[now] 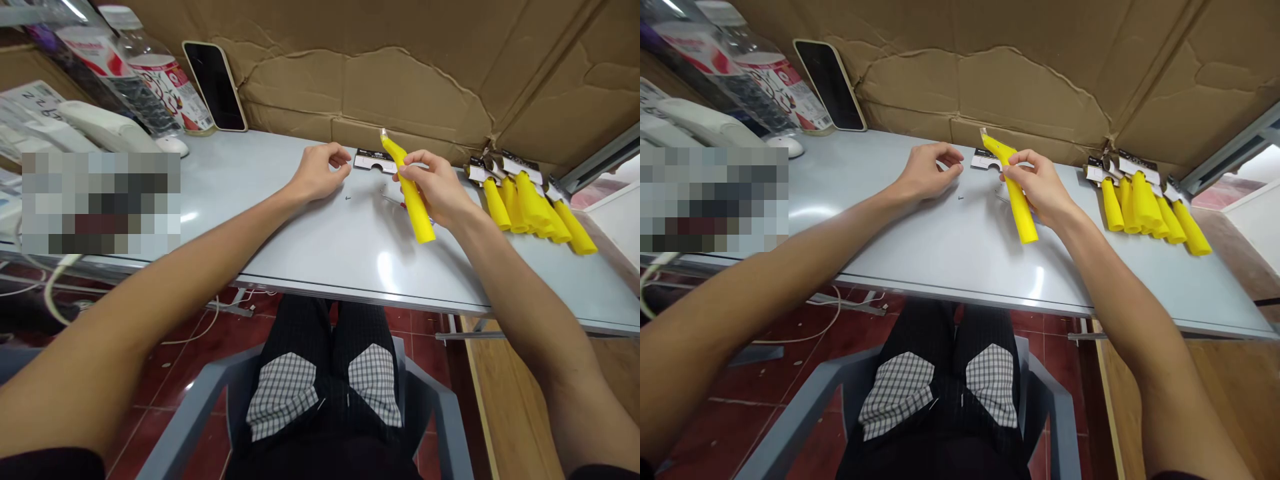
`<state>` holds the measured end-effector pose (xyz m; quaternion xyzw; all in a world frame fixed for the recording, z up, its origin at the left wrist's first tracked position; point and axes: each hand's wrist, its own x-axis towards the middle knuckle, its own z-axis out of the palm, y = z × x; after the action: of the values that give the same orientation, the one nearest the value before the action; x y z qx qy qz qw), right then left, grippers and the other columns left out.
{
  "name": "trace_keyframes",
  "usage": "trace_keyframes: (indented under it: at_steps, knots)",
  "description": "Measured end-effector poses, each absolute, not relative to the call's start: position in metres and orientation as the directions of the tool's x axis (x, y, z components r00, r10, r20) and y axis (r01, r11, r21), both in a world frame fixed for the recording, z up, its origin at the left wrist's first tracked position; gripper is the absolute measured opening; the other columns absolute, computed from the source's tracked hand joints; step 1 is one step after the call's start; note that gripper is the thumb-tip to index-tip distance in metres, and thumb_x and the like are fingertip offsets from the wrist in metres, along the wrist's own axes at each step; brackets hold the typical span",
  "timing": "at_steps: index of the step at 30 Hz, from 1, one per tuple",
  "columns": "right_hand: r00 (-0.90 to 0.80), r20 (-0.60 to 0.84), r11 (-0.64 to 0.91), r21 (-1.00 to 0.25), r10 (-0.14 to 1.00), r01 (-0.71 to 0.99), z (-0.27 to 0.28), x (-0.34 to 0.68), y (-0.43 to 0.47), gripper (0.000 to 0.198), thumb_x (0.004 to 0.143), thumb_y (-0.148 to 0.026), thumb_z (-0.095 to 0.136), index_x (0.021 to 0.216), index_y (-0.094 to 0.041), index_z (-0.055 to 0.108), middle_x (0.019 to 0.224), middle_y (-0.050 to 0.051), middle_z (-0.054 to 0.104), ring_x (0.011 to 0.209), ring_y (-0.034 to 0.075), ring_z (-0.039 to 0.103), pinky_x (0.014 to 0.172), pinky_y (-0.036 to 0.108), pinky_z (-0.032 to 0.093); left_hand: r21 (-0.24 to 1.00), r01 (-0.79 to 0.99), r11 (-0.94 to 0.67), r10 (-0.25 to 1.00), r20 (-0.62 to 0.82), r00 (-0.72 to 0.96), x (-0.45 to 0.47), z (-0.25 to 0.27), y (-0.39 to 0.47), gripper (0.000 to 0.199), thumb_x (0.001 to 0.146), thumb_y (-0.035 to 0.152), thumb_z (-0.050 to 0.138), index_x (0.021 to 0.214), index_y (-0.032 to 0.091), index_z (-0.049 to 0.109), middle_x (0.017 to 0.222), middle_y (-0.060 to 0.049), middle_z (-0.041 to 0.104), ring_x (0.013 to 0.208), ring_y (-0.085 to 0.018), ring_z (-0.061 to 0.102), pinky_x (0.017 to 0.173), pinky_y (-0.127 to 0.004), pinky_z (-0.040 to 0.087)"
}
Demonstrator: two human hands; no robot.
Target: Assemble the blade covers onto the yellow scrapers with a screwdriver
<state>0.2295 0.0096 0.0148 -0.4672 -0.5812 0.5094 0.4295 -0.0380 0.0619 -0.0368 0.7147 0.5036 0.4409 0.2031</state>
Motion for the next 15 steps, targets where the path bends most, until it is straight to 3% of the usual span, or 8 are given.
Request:
trace_keyframes:
  at_steps: [4, 8, 15]
  knots:
    - [-0.167, 0.049, 0.065, -0.994, 0.985, 0.09, 0.009, 0.231, 0.014, 0.048, 0.086, -0.034, 0.095, 0.101, -0.03, 0.05, 0.103, 0.003, 0.071, 0.092, 0.022, 0.067, 0.066, 0.032, 0.05, 0.732, 0.567, -0.377, 0.907, 0.415, 0.068, -0.039, -0.04, 0.064, 0.015, 0.085, 0.024, 0.077, 0.1, 0.026, 0.073, 0.113, -0.009, 0.082, 0.108, -0.029, 0.073, 0.114, -0.046, 0.056]
    - [-0.168, 0.041, 0.057, -0.994, 0.985, 0.089, 0.005, 0.233, 0.017, 0.059, 0.081, -0.034, 0.101, 0.097, -0.03, 0.044, 0.101, 0.002, 0.068, 0.092, 0.022, 0.067, 0.063, 0.031, 0.049, 0.752, 0.599, -0.275, 0.942, 0.335, 0.013, -0.036, -0.042, 0.073, 0.019, 0.081, 0.021, 0.082, 0.095, 0.027, 0.07, 0.108, -0.01, 0.079, 0.098, -0.03, 0.069, 0.116, -0.051, 0.052]
    - [-0.205, 0.023, 0.049, -0.991, 0.978, 0.122, 0.0, 0.23, 0.017, 0.073, 0.068, -0.042, 0.11, 0.09, -0.03, 0.041, 0.094, -0.001, 0.064, 0.081, 0.019, 0.066, 0.053, 0.029, 0.05, 0.775, 0.598, -0.204, 0.971, 0.239, 0.023, -0.022, -0.031, 0.121, 0.039, 0.06, 0.012, 0.092, 0.082, 0.029, 0.065, 0.094, -0.007, 0.07, 0.123, -0.038, 0.063, 0.12, -0.053, 0.047]
